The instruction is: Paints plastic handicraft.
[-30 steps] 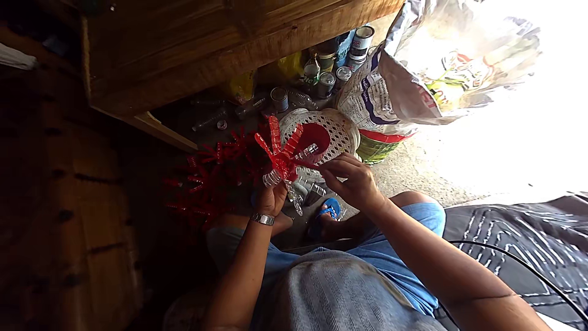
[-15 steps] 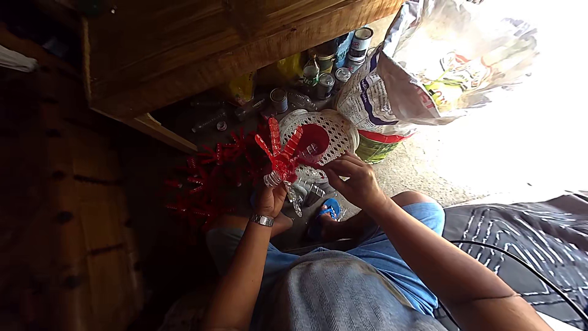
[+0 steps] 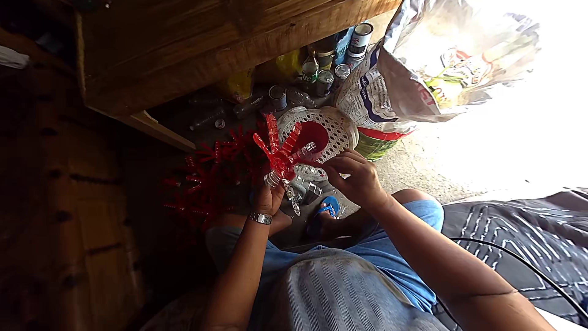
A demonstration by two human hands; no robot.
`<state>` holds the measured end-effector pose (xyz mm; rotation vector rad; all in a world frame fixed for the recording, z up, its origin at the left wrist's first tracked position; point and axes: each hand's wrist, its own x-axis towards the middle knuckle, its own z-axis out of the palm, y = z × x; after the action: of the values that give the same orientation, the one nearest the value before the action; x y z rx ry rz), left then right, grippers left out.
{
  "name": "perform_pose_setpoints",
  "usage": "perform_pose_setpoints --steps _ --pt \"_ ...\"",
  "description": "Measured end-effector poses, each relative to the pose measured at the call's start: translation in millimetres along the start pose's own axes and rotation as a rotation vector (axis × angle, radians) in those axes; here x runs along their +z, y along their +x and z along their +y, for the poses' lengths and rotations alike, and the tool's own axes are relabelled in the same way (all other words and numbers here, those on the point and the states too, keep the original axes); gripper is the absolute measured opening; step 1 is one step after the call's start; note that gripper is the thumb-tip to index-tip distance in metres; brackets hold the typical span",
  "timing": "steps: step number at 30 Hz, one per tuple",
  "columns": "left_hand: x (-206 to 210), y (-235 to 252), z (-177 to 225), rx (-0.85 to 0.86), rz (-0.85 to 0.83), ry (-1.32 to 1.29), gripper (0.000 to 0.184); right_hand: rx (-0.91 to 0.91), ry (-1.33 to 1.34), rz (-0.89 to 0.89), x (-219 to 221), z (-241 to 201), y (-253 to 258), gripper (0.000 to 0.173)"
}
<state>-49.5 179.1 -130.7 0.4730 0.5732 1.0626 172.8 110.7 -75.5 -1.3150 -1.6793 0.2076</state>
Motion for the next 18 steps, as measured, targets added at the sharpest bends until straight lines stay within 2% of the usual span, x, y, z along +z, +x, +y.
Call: perform_pose_setpoints --steps 3,11,18 --pt "2.2 0.2 -0.1 0.004 0.001 0.015 0.034 0.015 -0.011 -0.017 2.6 2.5 2.0 0.015" --pt "0.3 0.0 -1.5 -0.002 0.019 -0.002 0.025 0.008 -0.017 0.005 -6.1 -0.7 -3.1 0.014" --pt "5.3 -2.1 1.0 -0.001 0.047 0.01 0.026 0.006 -0.015 -0.024 -2.5 1.0 1.3 0.013"
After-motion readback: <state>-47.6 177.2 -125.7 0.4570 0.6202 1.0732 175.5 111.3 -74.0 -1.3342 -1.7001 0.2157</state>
